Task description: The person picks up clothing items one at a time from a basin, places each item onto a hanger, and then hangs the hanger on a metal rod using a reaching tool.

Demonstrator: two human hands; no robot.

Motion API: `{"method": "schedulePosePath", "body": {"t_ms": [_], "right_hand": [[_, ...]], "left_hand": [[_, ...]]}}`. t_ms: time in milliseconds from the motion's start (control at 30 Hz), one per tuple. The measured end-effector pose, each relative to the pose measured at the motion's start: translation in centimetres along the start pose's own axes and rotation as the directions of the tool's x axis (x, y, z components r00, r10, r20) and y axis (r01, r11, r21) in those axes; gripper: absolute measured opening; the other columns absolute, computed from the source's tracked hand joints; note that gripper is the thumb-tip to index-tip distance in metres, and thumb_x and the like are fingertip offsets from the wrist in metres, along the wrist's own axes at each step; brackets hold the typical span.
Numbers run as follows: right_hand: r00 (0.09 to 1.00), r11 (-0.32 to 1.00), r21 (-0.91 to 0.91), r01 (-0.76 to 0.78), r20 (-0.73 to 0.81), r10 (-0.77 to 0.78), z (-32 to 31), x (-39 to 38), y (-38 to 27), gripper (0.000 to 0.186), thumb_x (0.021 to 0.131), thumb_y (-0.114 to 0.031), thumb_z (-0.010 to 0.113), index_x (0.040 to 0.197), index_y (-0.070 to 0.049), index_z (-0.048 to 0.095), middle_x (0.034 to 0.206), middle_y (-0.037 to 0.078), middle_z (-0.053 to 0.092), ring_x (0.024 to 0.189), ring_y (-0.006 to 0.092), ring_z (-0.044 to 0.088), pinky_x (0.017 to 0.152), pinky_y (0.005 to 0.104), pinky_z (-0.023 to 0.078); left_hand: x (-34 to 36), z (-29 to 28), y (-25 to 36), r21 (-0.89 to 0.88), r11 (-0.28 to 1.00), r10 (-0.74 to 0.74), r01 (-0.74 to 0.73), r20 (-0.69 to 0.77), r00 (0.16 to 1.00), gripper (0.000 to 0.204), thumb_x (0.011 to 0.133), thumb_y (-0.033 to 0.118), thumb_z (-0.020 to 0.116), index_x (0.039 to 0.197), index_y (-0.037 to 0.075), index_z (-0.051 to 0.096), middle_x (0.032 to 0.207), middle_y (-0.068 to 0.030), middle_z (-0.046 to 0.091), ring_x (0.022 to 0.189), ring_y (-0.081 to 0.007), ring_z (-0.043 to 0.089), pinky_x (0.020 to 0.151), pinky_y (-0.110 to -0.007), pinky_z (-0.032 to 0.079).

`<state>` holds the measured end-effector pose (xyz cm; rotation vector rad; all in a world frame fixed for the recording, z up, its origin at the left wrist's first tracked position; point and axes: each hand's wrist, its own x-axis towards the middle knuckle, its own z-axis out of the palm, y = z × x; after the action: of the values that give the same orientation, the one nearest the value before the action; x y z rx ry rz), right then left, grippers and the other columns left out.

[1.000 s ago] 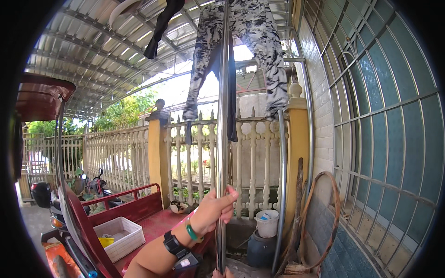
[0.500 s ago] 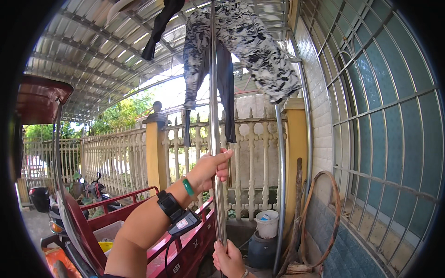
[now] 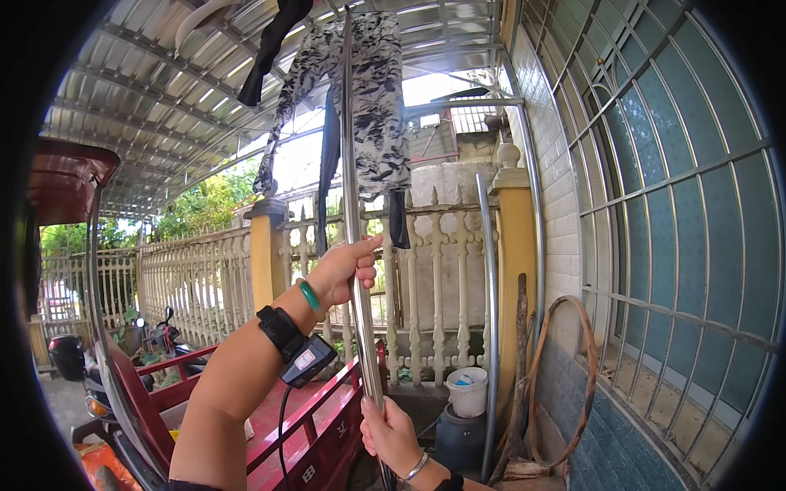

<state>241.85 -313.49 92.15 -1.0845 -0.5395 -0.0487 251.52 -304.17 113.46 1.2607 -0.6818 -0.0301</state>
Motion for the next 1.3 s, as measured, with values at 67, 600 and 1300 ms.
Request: {"method": "schedulePosePath", "body": {"t_ms": [67,600,1300], "right_hand": [[0.999,1.000,-0.004,-0.030,0.024,0.030,-0.1,0.3,-0.3,0.026,0.089,-0.028,0.046,0.074,-0.008,0.038,0.051,-0.002,0.037,0.037,0.0051,0.034,0.033,0.0202,0.028],[0.992,0.993,-0.065,-0.102,0.064,0.106,-1.7,0.3,1.0,0.025,0.091,-0.029,0.039,0.079,-0.006,0.039,0.052,0.001,0.036,0.039,0.0077,0.034,0.036,0.0225,0.031],[0.979,0.960,-0.210,-0.187,-0.119,0.165,-5.2,-2.0,4.3,0.020,0.078,-0.012,0.062,0.069,-0.006,0.045,0.049,-0.002,0.040,0.039,0.0069,0.037,0.036,0.0229,0.030]], "left_hand": [[0.2,-0.4,0.4,-0.002,1.000,-0.009,0.009,-0.003,1.000,0.021,0.080,0.020,0.060,0.079,0.013,0.040,0.051,0.0055,0.032,0.041,-0.0082,0.033,0.039,-0.024,0.033],[-0.1,-1.3,-2.1,-0.021,1.000,0.011,-0.012,-0.013,1.000,0.023,0.081,0.020,0.059,0.082,0.012,0.037,0.052,0.0039,0.036,0.041,-0.0083,0.037,0.038,-0.024,0.036],[0.4,-1.3,-4.2,0.095,0.991,0.095,-0.091,-0.041,0.995,0.027,0.082,0.027,0.058,0.075,0.007,0.040,0.058,-0.0019,0.044,0.047,-0.0133,0.045,0.047,-0.029,0.044]]}}
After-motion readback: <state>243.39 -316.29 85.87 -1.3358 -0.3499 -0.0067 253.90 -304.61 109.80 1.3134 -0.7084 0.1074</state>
